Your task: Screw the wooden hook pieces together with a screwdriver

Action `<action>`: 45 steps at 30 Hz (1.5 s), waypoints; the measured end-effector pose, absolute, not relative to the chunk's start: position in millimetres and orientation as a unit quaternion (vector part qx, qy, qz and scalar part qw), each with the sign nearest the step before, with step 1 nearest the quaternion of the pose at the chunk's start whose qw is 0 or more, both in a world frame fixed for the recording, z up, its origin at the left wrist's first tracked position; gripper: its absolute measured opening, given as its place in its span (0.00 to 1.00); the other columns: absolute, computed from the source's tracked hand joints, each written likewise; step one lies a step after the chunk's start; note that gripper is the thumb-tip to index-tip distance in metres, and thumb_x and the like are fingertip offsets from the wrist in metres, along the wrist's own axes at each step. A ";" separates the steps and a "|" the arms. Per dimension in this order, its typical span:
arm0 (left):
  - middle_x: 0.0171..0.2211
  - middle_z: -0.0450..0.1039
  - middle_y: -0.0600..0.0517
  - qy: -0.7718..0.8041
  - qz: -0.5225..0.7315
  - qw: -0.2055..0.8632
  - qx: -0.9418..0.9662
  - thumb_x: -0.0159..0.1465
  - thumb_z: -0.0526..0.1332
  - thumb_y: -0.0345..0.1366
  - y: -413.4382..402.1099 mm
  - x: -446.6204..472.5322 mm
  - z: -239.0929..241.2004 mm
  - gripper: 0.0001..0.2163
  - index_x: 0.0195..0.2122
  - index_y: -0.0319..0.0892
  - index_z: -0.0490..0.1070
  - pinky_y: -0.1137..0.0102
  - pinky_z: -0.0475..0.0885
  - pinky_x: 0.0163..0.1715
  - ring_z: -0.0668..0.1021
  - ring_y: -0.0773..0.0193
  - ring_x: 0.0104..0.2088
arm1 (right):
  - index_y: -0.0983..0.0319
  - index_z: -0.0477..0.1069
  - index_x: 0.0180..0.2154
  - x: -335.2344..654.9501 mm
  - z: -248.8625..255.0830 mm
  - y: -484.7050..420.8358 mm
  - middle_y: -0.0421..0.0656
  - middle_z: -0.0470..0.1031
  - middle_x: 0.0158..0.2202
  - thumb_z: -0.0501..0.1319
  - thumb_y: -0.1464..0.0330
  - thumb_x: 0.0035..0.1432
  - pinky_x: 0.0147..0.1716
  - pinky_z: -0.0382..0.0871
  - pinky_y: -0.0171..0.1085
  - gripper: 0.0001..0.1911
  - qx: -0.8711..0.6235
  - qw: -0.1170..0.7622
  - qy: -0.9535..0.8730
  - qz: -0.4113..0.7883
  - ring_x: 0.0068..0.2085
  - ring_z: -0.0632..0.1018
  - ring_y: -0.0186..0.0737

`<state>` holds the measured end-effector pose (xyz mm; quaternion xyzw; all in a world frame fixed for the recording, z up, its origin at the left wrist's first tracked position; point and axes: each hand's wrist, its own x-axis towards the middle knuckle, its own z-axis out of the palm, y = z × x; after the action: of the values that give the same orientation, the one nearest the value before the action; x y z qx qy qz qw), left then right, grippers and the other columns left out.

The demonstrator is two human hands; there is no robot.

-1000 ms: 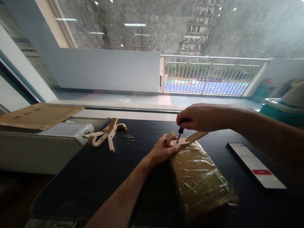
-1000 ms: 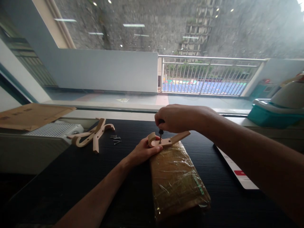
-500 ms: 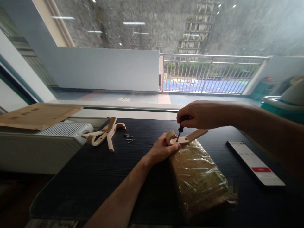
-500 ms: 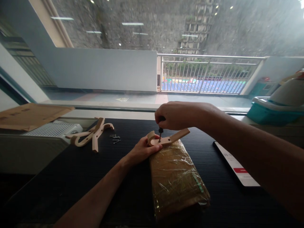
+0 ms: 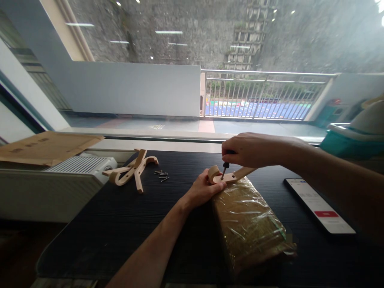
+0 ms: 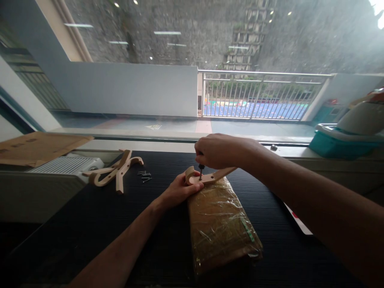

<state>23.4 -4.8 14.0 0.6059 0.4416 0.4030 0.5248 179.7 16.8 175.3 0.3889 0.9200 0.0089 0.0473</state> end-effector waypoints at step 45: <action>0.35 0.71 0.50 0.436 0.406 0.499 0.629 0.52 0.66 0.40 -1.8 21.8 12.1 0.17 0.42 0.39 0.69 0.69 0.68 0.40 0.74 0.62 0.38 | 0.61 0.72 0.39 187.7 178.1 12.4 0.44 0.74 0.30 0.51 0.61 0.60 0.25 0.52 0.35 0.15 0.380 0.011 0.925 -0.015 0.25 0.66 0.33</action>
<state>21.8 -1.8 12.1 0.6287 0.4363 0.4064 0.4992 187.7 12.4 178.1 0.3797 0.9249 -0.0146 0.0108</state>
